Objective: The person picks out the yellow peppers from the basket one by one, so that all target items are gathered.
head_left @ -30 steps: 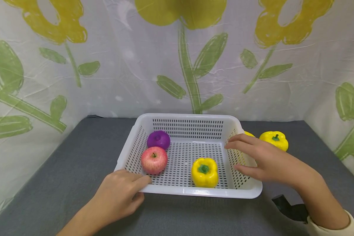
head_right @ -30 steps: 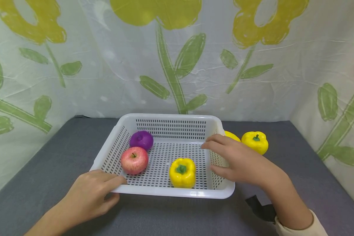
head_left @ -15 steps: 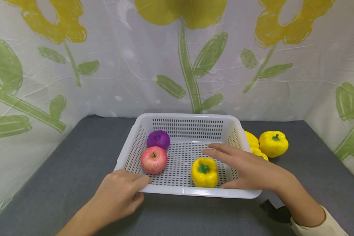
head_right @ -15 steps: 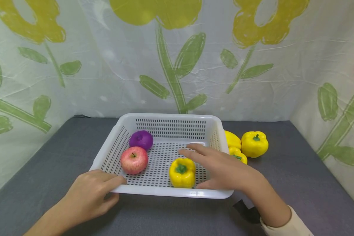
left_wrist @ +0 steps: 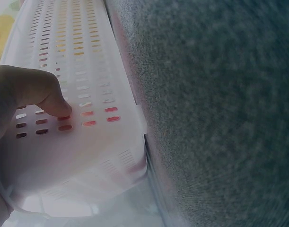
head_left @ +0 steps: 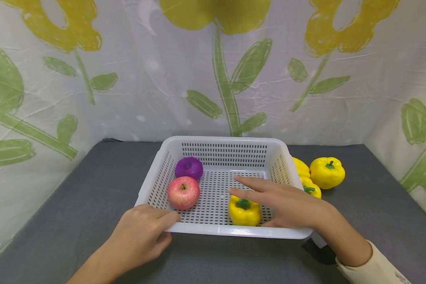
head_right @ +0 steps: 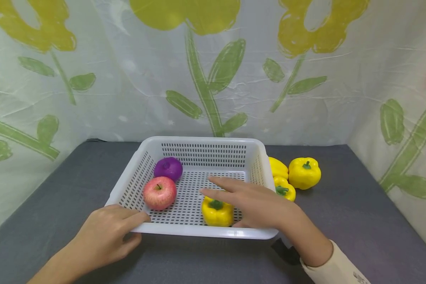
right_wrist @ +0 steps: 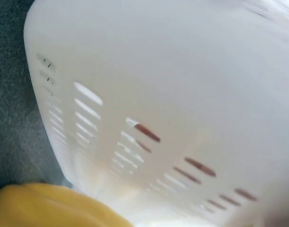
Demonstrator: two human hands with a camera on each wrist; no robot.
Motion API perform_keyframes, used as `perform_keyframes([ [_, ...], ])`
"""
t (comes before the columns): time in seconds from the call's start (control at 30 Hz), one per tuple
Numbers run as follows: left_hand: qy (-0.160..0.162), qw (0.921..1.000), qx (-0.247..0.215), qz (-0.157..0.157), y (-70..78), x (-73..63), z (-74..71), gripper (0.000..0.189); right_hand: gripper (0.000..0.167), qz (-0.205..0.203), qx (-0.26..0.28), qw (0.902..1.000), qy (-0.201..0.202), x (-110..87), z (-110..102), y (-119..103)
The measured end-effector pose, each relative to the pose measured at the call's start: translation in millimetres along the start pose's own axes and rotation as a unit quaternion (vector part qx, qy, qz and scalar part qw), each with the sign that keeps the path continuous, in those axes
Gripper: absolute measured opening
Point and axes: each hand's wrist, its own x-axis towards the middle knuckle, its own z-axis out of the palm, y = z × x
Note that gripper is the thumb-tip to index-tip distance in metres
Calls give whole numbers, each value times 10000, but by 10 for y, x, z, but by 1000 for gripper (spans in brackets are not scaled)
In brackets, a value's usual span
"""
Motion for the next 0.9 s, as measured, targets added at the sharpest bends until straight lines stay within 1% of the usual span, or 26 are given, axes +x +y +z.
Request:
perform_keyframes([
  [0.1,-11,10000,2,-6,-1,-3,-2,29,99,27,-71,9999,-100,42,29,-6],
  [0.2,-25,10000,-10,-5,1,-4,0,30,99,26,-4,9998,-215,75,56,-8],
  [0.33,-32,10000,-15,0,4,-4,4,30,106,39,190,9995,-235,97,78,-7],
  [0.47,-11,10000,5,24,1,1,3,29,109,30,291,9994,-205,102,85,-7],
  [0.63,57,10000,-6,77,-7,5,1,29,106,45,311,9986,-425,123,81,-21],
  [0.9,44,10000,31,37,-1,8,-13,29,100,-48,172,9975,-688,159,79,-26],
])
